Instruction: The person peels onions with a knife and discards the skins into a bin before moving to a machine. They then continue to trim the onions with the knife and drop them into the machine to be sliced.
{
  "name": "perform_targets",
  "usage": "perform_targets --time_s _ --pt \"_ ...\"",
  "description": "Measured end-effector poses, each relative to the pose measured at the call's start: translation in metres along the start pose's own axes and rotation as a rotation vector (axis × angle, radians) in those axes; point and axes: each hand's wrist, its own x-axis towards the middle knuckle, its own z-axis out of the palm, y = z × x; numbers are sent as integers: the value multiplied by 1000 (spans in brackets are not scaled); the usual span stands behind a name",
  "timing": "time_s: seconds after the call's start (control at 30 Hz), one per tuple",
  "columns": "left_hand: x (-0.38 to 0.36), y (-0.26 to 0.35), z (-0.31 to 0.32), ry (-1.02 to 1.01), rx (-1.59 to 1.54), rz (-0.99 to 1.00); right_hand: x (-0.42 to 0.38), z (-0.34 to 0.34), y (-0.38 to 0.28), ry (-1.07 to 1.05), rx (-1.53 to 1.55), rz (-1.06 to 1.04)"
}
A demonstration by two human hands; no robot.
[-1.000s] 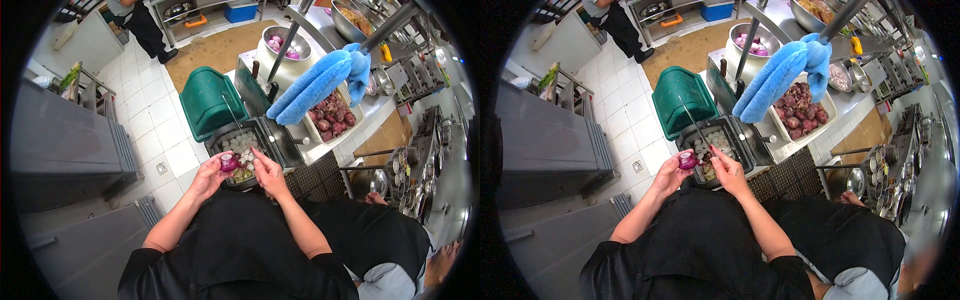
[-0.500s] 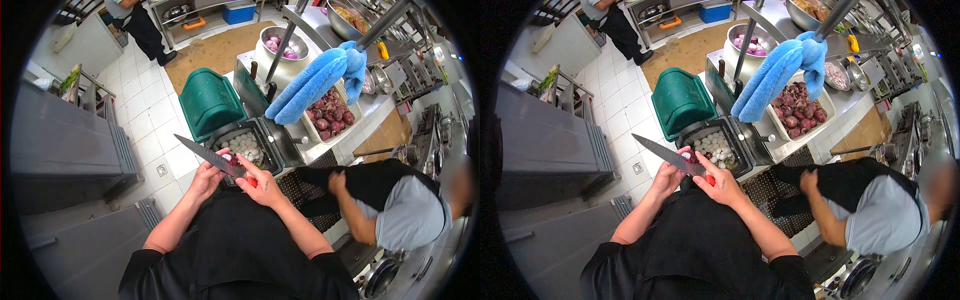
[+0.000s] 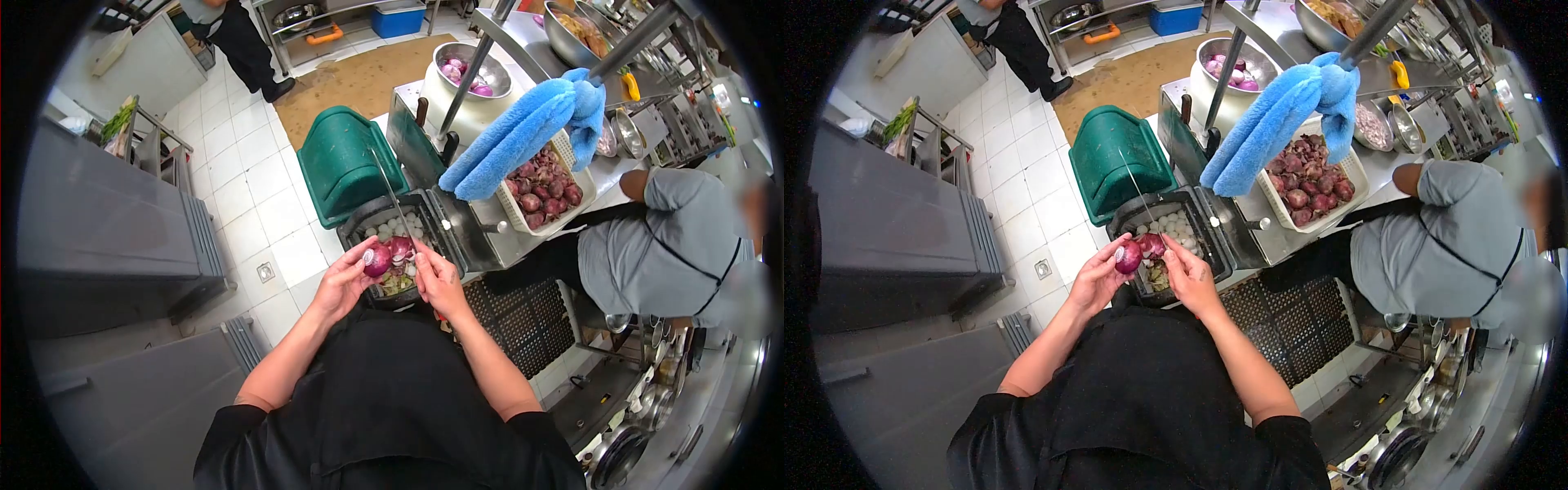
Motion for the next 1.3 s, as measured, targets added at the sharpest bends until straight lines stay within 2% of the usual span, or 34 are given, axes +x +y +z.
perform_targets --time_s 0.1,0.2,0.3,0.6,0.7,0.8,0.9,1.0,1.13,1.3 --pt "1 1 1 41 -10 4 -7 2 5 35 8 -80" --pt "3 -4 -4 87 -7 -4 -14 -2 11 -32 -222 -249" --pt "5 -8 -8 61 -21 -8 -30 5 -20 -120 -347 -289" --pt "7 -10 -3 27 -56 -38 -22 1 -5 -124 -346 -302" --pt "6 -9 -4 38 -60 -72 -18 -1 -1 -65 -168 -224" --pt "5 -6 2 47 -70 -93 -2 -9 10 86 -5 -20" --pt "5 -5 3 60 -50 -82 -4 -7 10 117 -129 -127" --pt "5 -7 2 57 -15 -41 -23 0 -12 4 -384 -321" --pt "7 -8 1 60 -2 -5 -28 9 -25 -126 -522 -352" --pt "6 -6 4 75 20 8 -24 9 -22 -108 -525 -348"
